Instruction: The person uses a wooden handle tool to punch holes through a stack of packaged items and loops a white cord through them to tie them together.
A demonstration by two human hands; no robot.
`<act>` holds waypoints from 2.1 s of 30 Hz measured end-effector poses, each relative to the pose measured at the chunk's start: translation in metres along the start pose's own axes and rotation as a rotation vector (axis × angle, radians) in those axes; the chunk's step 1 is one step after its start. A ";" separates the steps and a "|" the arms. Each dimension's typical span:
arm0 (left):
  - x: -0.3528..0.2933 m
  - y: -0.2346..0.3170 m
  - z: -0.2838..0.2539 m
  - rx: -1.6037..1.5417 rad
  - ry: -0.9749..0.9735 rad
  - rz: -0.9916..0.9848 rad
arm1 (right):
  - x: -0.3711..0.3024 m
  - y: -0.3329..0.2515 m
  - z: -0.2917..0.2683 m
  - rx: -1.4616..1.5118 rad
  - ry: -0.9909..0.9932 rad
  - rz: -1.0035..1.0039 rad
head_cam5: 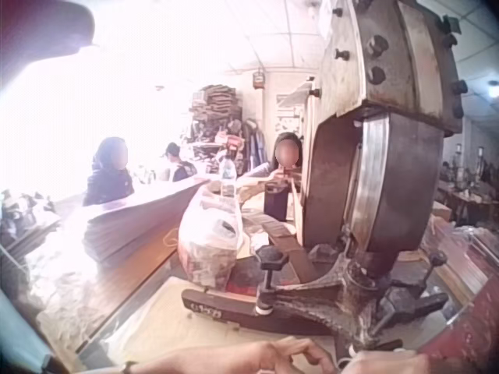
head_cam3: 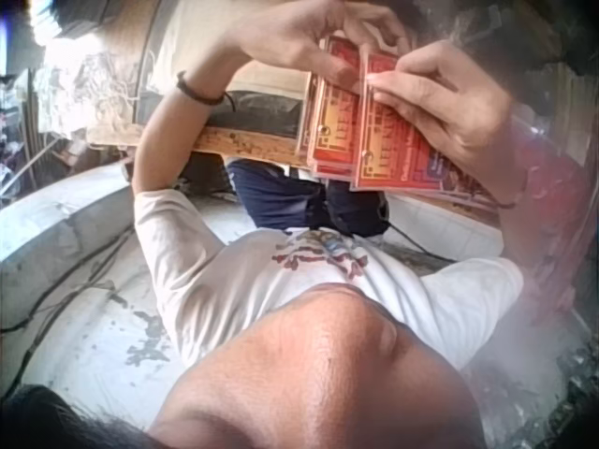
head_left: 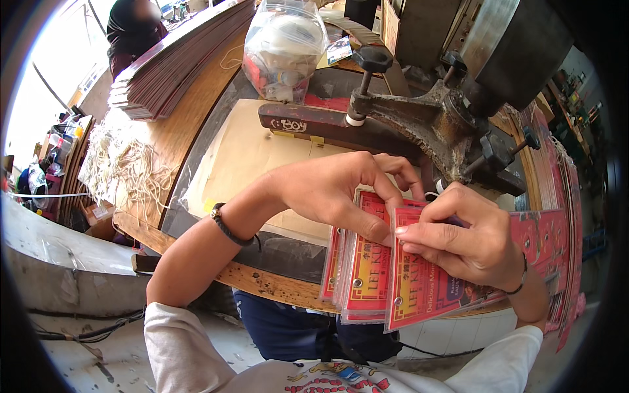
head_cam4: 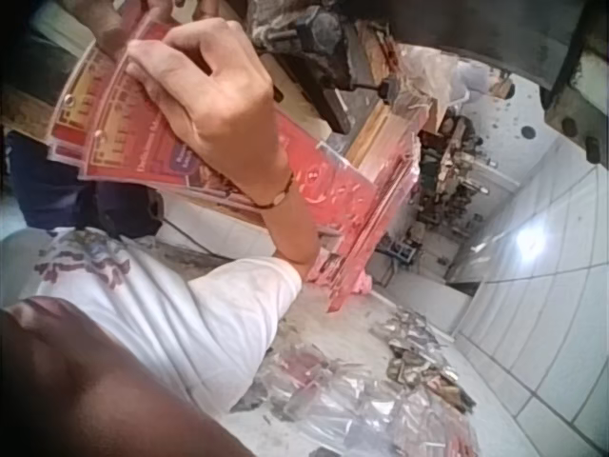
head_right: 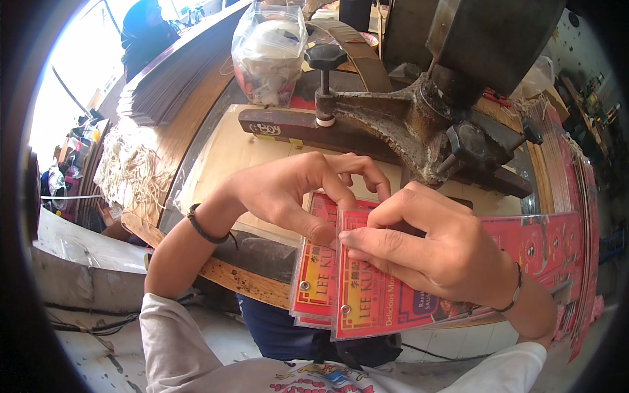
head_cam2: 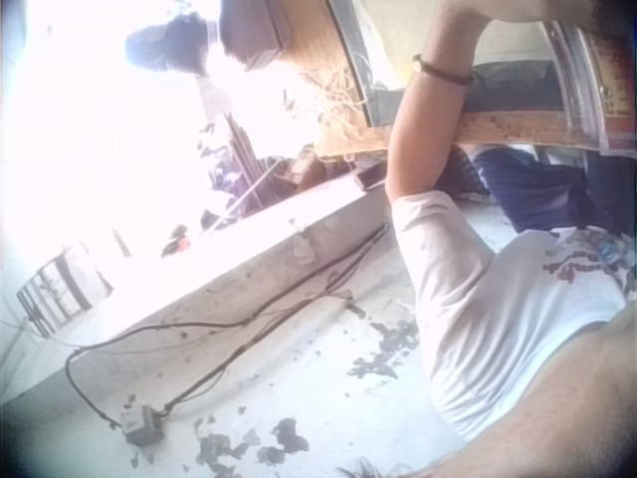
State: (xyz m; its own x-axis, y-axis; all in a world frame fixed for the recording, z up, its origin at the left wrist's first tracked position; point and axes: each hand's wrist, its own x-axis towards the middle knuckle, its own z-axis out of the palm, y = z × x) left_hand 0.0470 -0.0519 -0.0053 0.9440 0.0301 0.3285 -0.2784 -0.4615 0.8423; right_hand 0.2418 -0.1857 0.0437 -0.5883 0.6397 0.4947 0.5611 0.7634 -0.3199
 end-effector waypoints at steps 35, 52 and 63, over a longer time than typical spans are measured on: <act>0.006 0.034 0.006 0.411 0.260 -0.244 | -0.014 0.009 -0.004 -0.021 0.048 -0.267; -0.021 0.028 -0.036 0.846 0.291 -0.359 | -0.011 0.010 -0.002 0.099 0.117 -0.288; -0.005 0.025 -0.005 0.500 0.211 -0.146 | -0.008 0.007 -0.002 0.080 0.011 -0.246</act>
State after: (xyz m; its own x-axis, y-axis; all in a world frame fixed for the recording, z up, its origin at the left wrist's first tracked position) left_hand 0.0339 -0.0590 0.0167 0.8964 0.2778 0.3454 0.0186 -0.8021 0.5969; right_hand 0.2514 -0.1858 0.0387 -0.6951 0.4329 0.5739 0.3537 0.9010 -0.2513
